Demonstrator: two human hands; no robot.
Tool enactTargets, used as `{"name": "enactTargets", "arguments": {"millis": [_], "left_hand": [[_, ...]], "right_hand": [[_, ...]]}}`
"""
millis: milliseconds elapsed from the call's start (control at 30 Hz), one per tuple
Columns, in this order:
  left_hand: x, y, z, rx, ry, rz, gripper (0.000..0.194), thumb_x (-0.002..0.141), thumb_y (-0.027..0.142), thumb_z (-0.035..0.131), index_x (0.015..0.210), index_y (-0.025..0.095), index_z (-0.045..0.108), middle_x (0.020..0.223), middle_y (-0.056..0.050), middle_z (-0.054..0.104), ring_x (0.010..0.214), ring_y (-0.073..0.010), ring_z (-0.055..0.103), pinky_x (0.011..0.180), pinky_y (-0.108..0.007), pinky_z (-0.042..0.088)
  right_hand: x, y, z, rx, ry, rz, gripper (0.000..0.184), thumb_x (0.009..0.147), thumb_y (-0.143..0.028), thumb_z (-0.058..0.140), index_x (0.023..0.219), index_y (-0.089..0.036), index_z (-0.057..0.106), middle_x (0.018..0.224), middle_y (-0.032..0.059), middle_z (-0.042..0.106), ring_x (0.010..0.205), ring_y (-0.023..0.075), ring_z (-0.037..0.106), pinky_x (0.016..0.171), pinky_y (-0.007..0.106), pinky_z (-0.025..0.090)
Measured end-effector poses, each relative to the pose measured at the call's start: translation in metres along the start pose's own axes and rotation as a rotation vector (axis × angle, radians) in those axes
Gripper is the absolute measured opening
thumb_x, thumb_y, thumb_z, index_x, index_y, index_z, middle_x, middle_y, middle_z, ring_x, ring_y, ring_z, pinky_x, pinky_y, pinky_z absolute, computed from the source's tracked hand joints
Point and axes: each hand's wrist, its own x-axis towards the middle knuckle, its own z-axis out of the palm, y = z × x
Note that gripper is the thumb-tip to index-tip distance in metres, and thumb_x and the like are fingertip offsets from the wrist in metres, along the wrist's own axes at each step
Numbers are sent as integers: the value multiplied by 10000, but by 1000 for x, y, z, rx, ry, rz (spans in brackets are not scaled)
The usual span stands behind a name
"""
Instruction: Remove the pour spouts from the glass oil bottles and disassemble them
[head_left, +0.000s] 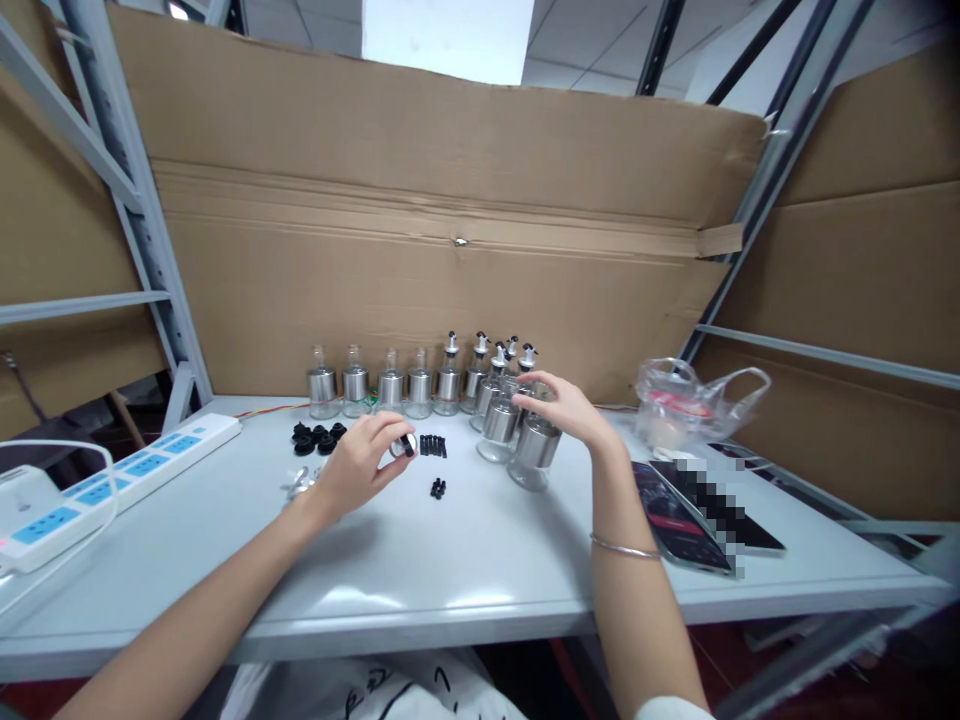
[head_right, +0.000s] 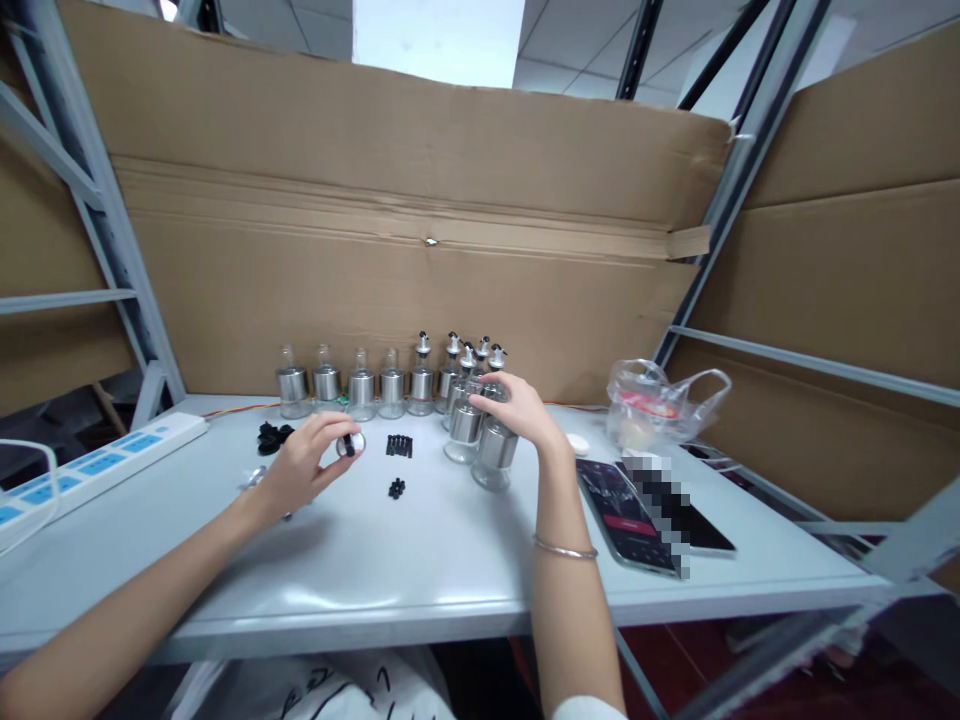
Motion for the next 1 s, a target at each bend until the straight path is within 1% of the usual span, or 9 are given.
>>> {"name": "enactTargets", "arguments": {"millis": [133,333,467,567,700,767,833,900,1000], "left_hand": [[-1,1,4,4,-98,28,132,892,150,487,1012,182,532,949,-64,649,826,-168,608,745,-299,477],[-3,2,6,-38,-117,-6,124,887,163,495,1000,180,544,938,-70,653,822,-175,623,737,-302,493],[-5,2,11,-76,-133,-10,113,883,164,505,988,178,545,928,-68,650,812,-172,629,728,-296,505],[-7,1,15,-87,-145,-9,121,875,147,506,987,176,542,928,-68,651,810,-173,633,723,-292,507],[-9,0,17,-86,-115,-26,159,870,145,530,1026,176,529,953,-68,670,856,-179,641,759,-305,497],[-9,0,18,-81,-80,-24,179,865,147,550,1040,173,525,948,-62,682,858,-176,644,775,-308,483],[-9,0,19,-83,-62,-41,191,855,147,569,1040,173,529,927,-48,688,829,-167,645,775,-304,470],[-9,-1,20,-79,-68,-95,199,850,158,577,1044,176,535,889,-29,684,778,-159,636,760,-302,459],[-10,-2,21,-66,-120,-202,151,854,210,583,994,170,545,804,-8,651,703,-151,603,718,-297,448]], "right_hand": [[2,4,4,-34,55,-65,306,717,-355,696,992,-224,688,1106,57,680,1085,257,595,996,410,417],[13,16,14,41,156,-116,237,609,-226,745,837,-260,688,949,9,707,954,247,632,920,398,458],[16,23,17,63,167,-127,297,572,-242,766,856,-259,680,941,6,699,931,246,627,909,386,455],[14,22,17,31,187,-146,303,608,-336,761,883,-243,671,987,38,685,991,266,602,939,414,434],[6,5,16,-36,482,-297,347,782,-498,609,974,-211,639,1204,109,584,1219,292,451,1056,460,323],[-2,-11,19,-60,620,-359,344,856,-503,510,1025,-220,611,1218,109,560,1226,280,434,1058,452,312],[-9,-27,27,-62,671,-406,327,894,-497,430,997,-231,591,1132,106,584,1136,271,490,1001,440,356],[-16,-43,44,-52,575,-516,330,907,-498,393,897,-223,575,959,105,613,972,260,548,888,418,407],[-25,-62,77,-78,204,-747,355,898,-519,455,754,-204,533,718,64,589,718,209,527,699,349,402]]}}
